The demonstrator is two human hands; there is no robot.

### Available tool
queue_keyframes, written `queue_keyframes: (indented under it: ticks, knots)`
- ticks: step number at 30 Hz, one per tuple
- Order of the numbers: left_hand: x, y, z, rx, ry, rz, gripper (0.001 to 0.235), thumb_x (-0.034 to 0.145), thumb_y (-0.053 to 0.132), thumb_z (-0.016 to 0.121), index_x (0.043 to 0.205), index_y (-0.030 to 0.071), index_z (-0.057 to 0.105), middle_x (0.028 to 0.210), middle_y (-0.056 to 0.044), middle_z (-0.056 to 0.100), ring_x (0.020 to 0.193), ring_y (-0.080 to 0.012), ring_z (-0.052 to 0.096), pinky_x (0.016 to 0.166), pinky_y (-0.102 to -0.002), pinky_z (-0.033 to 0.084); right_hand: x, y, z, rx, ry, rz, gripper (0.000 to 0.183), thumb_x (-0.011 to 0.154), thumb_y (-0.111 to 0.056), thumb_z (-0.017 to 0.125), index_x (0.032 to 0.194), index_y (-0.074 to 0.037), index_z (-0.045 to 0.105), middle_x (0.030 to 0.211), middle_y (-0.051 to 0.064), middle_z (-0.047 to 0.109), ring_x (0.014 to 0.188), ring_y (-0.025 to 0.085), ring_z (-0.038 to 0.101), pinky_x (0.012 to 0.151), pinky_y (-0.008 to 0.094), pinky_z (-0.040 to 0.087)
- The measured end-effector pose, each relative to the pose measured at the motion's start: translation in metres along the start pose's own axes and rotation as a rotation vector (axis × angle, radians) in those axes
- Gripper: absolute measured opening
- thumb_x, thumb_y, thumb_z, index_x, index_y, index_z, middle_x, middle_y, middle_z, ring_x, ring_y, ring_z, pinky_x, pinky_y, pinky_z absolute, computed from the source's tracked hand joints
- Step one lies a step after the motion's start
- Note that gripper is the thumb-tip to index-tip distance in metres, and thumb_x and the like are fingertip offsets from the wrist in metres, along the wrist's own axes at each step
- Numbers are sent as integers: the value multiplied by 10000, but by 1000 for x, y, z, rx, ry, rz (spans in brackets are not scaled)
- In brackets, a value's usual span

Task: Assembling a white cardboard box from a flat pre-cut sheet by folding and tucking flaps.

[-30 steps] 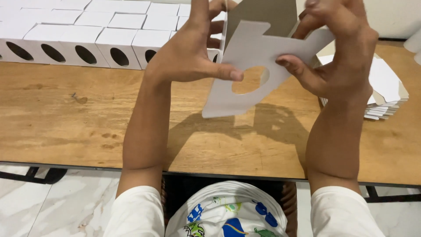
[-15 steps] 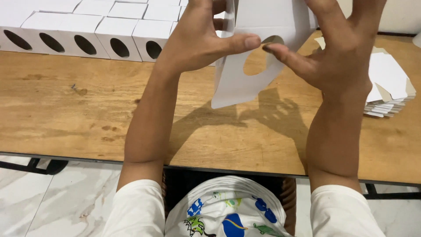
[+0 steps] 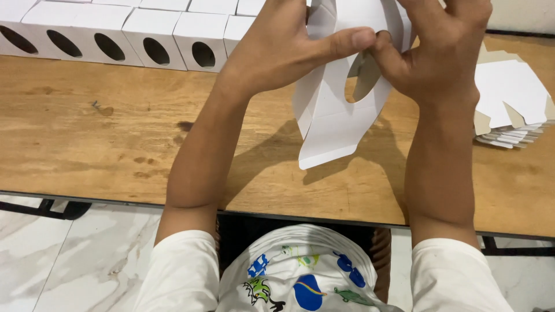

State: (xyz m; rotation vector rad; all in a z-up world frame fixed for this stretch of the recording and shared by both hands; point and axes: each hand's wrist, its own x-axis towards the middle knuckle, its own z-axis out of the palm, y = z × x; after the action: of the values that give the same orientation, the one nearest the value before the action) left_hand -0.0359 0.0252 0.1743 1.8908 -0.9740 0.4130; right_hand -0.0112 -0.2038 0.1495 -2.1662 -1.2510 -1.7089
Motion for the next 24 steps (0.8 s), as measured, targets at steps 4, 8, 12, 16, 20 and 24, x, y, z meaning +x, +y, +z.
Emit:
queue_keyframes:
  ticks: [4,8,12,16,20,24]
  knots:
    - [0,0,-1,41,57,78,436,884,493,609,1020,85,535,951,-17,594,872,-130,568,741,-262,446,-4,1,2,93,-69,43,189,1033,-125,686,1095,46,735,744,109,432,681,275,380,624,392,282]
    - [-1,6,-7,76,22,72,480,877,491,622,1071,67,511,1010,-52,580,923,-162,569,780,-277,454,4,-6,-14,234,-177,32,257,1067,-91,706,1278,56,708,980,178,639,815,333,544,697,410,394]
    - [-21,-11,-3,220,91,98,530,860,419,762,1079,36,470,995,-81,477,895,-193,497,749,-309,430,14,-17,-36,243,-285,-37,278,1001,-24,776,1250,59,686,1166,195,680,1008,368,604,824,434,449]
    - [-66,-31,18,-119,173,85,788,781,249,871,1156,123,189,1234,-121,365,1066,-218,482,755,-286,516,8,-49,-48,-12,-422,-157,232,1036,-280,749,1183,-108,697,1111,59,711,932,235,668,840,403,405]
    - [-96,-68,43,-27,164,522,813,769,326,869,1091,167,139,1246,-270,350,1161,-356,410,915,-466,463,-16,-80,-43,-15,-345,-208,191,1054,-364,660,1041,-180,707,1045,7,730,864,161,687,833,387,318]
    - [-108,-81,55,28,206,621,784,752,363,904,981,91,205,1246,-339,410,1152,-437,542,886,-502,544,-57,-82,-22,125,-265,-214,174,997,-280,672,1084,-129,684,925,42,661,826,208,677,787,408,316]
